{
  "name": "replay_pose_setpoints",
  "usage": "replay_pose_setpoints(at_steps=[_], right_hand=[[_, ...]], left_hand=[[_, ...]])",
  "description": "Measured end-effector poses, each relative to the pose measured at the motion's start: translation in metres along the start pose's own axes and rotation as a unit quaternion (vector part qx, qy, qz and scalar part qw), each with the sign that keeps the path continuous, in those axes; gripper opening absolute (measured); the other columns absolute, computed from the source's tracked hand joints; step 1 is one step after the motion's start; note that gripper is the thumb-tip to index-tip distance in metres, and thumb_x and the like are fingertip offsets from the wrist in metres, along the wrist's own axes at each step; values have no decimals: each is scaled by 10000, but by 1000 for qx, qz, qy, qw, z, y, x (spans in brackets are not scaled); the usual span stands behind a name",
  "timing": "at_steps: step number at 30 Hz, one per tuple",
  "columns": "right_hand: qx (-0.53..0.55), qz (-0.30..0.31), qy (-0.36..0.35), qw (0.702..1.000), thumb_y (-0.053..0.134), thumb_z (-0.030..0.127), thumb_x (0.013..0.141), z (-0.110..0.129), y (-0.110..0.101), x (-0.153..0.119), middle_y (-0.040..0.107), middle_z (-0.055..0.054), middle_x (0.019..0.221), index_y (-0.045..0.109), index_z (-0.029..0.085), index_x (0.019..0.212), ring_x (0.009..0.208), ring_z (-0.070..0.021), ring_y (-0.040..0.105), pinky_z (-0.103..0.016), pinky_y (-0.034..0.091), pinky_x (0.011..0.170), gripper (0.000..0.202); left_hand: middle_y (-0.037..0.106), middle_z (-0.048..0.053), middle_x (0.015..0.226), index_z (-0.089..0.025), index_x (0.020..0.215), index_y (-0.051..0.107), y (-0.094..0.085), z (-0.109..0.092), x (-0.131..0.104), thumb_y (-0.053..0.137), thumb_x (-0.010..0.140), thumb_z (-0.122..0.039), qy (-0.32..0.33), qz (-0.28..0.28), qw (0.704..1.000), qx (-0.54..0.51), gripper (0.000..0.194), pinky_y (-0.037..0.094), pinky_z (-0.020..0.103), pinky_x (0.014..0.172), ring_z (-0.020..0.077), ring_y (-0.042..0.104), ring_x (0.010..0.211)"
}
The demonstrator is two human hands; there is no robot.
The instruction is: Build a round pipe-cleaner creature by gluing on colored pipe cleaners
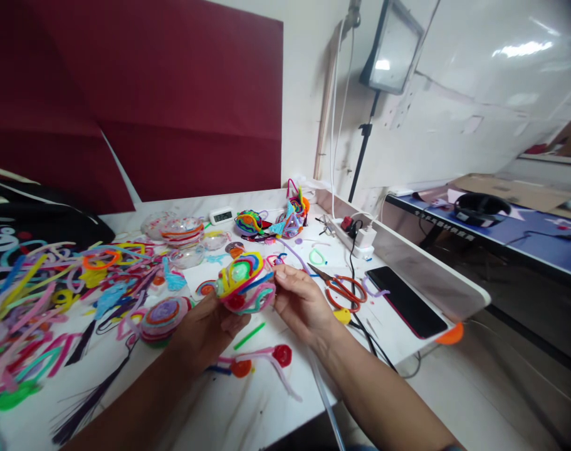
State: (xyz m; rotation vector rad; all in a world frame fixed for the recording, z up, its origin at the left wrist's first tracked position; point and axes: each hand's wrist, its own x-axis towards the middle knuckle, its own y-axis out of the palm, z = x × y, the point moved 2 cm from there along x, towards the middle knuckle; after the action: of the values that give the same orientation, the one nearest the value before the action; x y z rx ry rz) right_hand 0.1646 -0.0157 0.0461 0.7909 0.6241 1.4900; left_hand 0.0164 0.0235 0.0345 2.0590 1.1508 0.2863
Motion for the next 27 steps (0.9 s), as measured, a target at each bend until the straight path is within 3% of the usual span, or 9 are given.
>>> replay_pose_setpoints(at_steps=[4, 11, 17, 22, 27], right_hand=[[4, 1, -13, 1000, 779, 266, 680, 1, -2, 1, 650, -15, 686, 712, 147, 723, 627, -111, 566, -226, 480, 630, 143], [-19, 5, -2, 1000, 742, 301, 720, 1, -6, 4, 650, -17, 665, 714, 162, 779, 596, -110, 566, -214, 467, 574, 154], [-121, -104, -48, 986, 748, 326, 680, 25, -13, 0, 674, -33, 752, 716, 139, 815, 610, -96, 568, -192, 426, 523, 233], [-277, -141, -161, 937, 768, 316, 669, 68, -24, -11, 644, 5, 693, 694, 166, 780, 578, -83, 526, -205, 406, 552, 201], [-471, -119, -133, 864, 743, 359, 691, 98, -44, -23, 600, 10, 637, 661, 165, 748, 557, -98, 486, -226, 374, 527, 219]], left_hand=[[486, -20, 521, -160, 621, 600, -2, -1, -1, 585, 860, -176, 8, -18, 1000, -8, 240, 446, 226, 471, 73, 381, 427], [470, -19, 545, -161, 626, 545, -4, -3, -3, 533, 885, -147, 38, 9, 999, -23, 260, 436, 229, 477, 74, 392, 437], [507, -17, 586, -178, 685, 525, -2, -6, -3, 469, 919, -129, 70, 7, 997, -31, 246, 426, 237, 485, 88, 422, 454], [521, -6, 600, -168, 730, 542, -8, -5, 2, 417, 944, -142, 78, 14, 996, -33, 250, 416, 237, 468, 96, 434, 457], [460, -29, 532, -173, 677, 496, -12, -5, 6, 445, 938, -138, 64, -34, 997, -37, 268, 402, 224, 452, 94, 413, 434]])
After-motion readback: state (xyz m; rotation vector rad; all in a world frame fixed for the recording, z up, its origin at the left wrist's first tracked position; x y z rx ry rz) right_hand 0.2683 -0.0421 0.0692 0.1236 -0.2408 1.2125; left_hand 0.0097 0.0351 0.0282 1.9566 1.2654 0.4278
